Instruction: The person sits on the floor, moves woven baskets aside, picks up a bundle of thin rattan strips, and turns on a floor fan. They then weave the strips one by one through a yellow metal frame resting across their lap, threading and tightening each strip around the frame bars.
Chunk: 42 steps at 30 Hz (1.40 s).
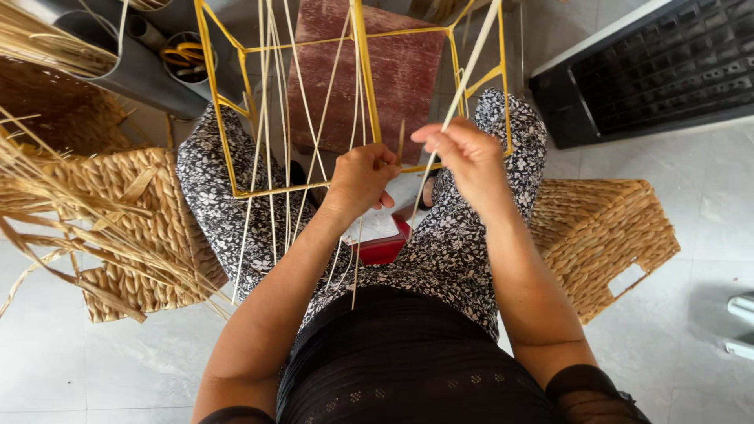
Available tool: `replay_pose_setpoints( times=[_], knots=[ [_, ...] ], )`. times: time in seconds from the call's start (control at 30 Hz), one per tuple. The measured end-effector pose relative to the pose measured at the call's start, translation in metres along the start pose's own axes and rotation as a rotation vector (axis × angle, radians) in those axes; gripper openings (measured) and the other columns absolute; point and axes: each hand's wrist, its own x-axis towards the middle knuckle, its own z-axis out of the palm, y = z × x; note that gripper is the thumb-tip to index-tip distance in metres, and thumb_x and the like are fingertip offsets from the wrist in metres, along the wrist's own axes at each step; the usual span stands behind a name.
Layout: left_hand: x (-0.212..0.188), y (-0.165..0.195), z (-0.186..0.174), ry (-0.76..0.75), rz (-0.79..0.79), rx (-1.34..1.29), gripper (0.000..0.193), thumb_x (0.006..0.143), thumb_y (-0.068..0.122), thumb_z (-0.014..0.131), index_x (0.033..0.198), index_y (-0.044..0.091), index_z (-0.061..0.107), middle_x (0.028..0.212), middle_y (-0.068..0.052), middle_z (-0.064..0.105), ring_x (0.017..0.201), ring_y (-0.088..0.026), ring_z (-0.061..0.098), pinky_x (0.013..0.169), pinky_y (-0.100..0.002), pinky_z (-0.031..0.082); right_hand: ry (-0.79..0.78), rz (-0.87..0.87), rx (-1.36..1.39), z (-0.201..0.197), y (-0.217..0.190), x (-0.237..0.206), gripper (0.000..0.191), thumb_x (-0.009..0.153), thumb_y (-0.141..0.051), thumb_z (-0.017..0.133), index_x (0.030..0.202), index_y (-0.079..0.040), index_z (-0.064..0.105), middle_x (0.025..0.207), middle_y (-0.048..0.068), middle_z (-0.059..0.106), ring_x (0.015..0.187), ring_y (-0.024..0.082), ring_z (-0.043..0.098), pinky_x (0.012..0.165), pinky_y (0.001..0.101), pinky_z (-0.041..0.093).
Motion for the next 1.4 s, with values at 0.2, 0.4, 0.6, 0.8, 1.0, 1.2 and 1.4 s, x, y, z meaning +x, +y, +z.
replay_pose_setpoints(
  times=[0.2,0.4,0.6,0.8,1.0,1.2,1.4],
  knots=[
    [0.009,-0.009,0.000,-0.085,0.000,-0.076,0.009,0.091,0.004,0.068,0.099,0.000,0.066,0.079,-0.009,0.072,0.051,-0.015,0.072,0.038,-0.025,0.055,0.421,-0.362,-0.068,-0.069,-0.044,0.001,0.016,0.115,0.006,0.059,0.123,0.004,0.073,0.110,0.013,0.072,0.079,0.011,0.066,0.068,0.0230,0.054],
    [0.009,-0.015,0.001,-0.094,0.066,-0.201,0.008,0.092,0.003,0.066,0.099,0.001,0.062,0.079,-0.004,0.061,0.052,-0.015,0.074,0.036,-0.025,0.055,0.284,-0.259,0.074,-0.049,-0.003,0.040,0.015,0.114,0.000,0.064,0.123,0.002,0.076,0.093,0.007,0.074,0.077,0.010,0.070,0.071,0.0230,0.056],
    [0.013,-0.018,0.000,-0.109,0.041,-0.169,0.009,0.093,0.005,0.068,0.099,0.003,0.062,0.073,-0.006,0.067,0.049,-0.013,0.071,0.035,-0.024,0.051,-0.062,0.146,0.100,0.013,0.044,0.034,0.018,0.100,-0.004,0.068,0.116,-0.007,0.076,0.087,0.004,0.076,0.070,0.006,0.070,0.061,0.0206,0.057],
    [0.014,-0.018,0.002,-0.083,0.045,-0.152,0.014,0.088,0.002,0.069,0.099,0.004,0.060,0.074,-0.007,0.073,0.043,-0.012,0.065,0.031,-0.025,0.044,-0.096,0.163,0.042,0.030,0.050,0.020,0.022,0.098,-0.005,0.070,0.119,-0.010,0.073,0.090,0.002,0.076,0.072,0.005,0.071,0.062,0.0198,0.060],
    [0.011,-0.016,0.004,-0.030,0.043,-0.142,0.023,0.087,0.001,0.070,0.103,0.006,0.055,0.075,-0.006,0.075,0.041,-0.011,0.062,0.028,-0.026,0.040,-0.006,0.253,-0.123,0.010,0.039,-0.024,0.017,0.108,-0.017,0.063,0.105,-0.003,0.072,0.084,0.003,0.074,0.064,0.008,0.067,0.054,0.0219,0.052],
    [0.011,-0.017,0.004,-0.017,0.074,-0.101,0.027,0.088,0.000,0.069,0.108,0.008,0.054,0.076,-0.007,0.075,0.042,-0.009,0.065,0.029,-0.025,0.042,-0.335,0.479,0.272,0.037,0.049,-0.059,0.020,0.101,-0.025,0.061,0.098,-0.007,0.070,0.080,0.000,0.073,0.062,0.005,0.062,0.053,0.0190,0.046],
    [0.011,-0.021,0.007,-0.001,0.100,-0.132,0.028,0.090,0.001,0.069,0.111,0.009,0.052,0.077,-0.007,0.075,0.041,-0.010,0.063,0.028,-0.026,0.041,-0.316,0.607,0.457,0.035,0.058,-0.066,0.026,0.101,-0.025,0.065,0.088,-0.004,0.069,0.069,0.003,0.067,0.055,0.006,0.054,0.051,0.0199,0.040]
  ],
)
